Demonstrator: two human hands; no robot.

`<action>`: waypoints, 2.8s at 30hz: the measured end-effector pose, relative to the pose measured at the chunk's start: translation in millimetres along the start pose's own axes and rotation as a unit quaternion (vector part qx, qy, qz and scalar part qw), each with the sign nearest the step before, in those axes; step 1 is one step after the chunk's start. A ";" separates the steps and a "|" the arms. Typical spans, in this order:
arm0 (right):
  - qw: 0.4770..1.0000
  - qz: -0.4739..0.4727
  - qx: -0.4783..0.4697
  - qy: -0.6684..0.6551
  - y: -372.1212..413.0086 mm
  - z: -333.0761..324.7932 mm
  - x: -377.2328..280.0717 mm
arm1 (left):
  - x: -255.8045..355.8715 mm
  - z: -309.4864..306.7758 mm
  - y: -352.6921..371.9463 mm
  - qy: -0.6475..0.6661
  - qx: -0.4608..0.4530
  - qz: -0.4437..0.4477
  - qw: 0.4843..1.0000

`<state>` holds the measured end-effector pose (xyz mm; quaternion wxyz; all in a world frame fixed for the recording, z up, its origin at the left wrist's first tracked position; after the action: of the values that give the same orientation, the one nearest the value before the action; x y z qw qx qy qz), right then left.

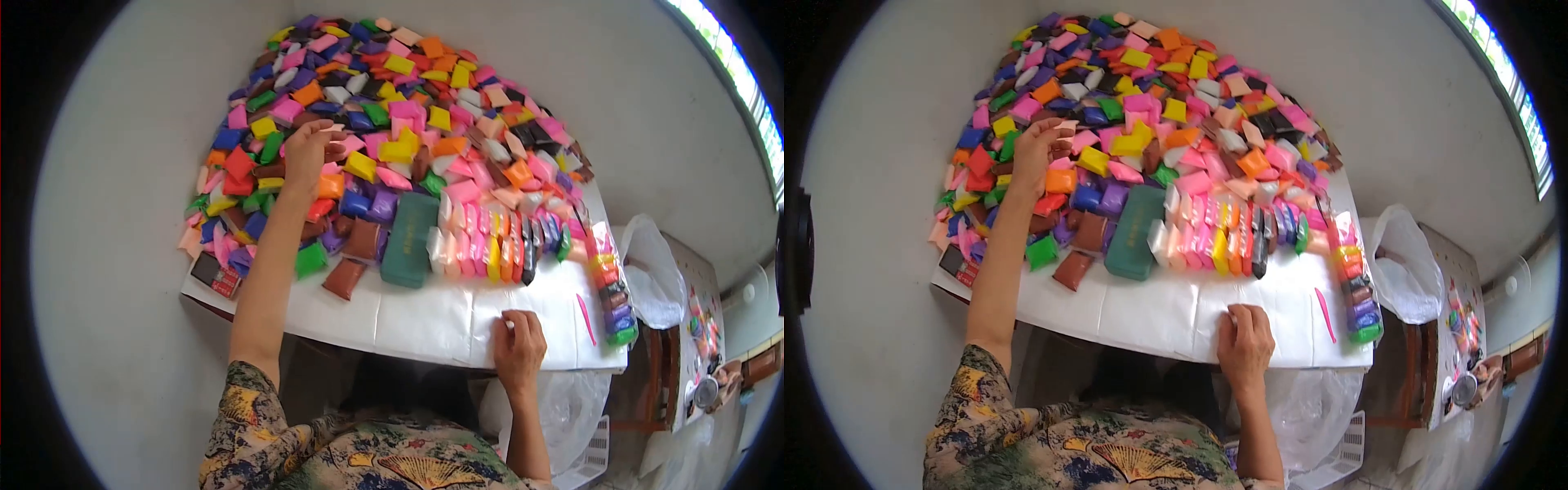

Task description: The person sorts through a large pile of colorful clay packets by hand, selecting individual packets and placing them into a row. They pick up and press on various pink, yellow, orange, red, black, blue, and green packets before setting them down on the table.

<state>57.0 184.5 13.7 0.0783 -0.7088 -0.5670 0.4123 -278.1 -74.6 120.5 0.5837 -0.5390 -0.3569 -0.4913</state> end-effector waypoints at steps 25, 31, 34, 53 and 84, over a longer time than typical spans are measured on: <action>1.000 -0.001 0.013 0.002 0.7 0.0 -0.9 | -44.2 25.4 -46.9 -0.412 -0.096 0.288 0.859; 1.000 0.005 0.007 -0.002 -0.6 -2.1 -4.1 | -38.8 26.1 -40.3 -0.402 -0.136 0.224 0.877; 1.000 0.002 0.010 -0.006 -0.2 -0.8 -2.4 | -45.0 19.7 -48.9 -0.387 -0.144 0.214 0.885; 1.000 0.010 0.008 -0.008 -1.2 -1.4 -6.6 | 13.5 -43.7 -78.5 -0.016 0.080 0.085 0.993; 1.000 0.025 0.008 0.002 -1.9 -3.2 -9.3 | 28.0 -54.7 -74.4 -0.016 0.139 0.106 0.984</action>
<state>57.6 178.2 21.5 0.0752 -0.7230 -0.5454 0.4173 -348.3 -128.8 158.7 0.6962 -0.4951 -0.3716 -0.3635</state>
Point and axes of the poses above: each hand's wrist, its own y-axis away from the middle knuckle, its own z-axis out of the palm, x = y × z, the point moved 1 cm from there along -y, towards the middle knuckle
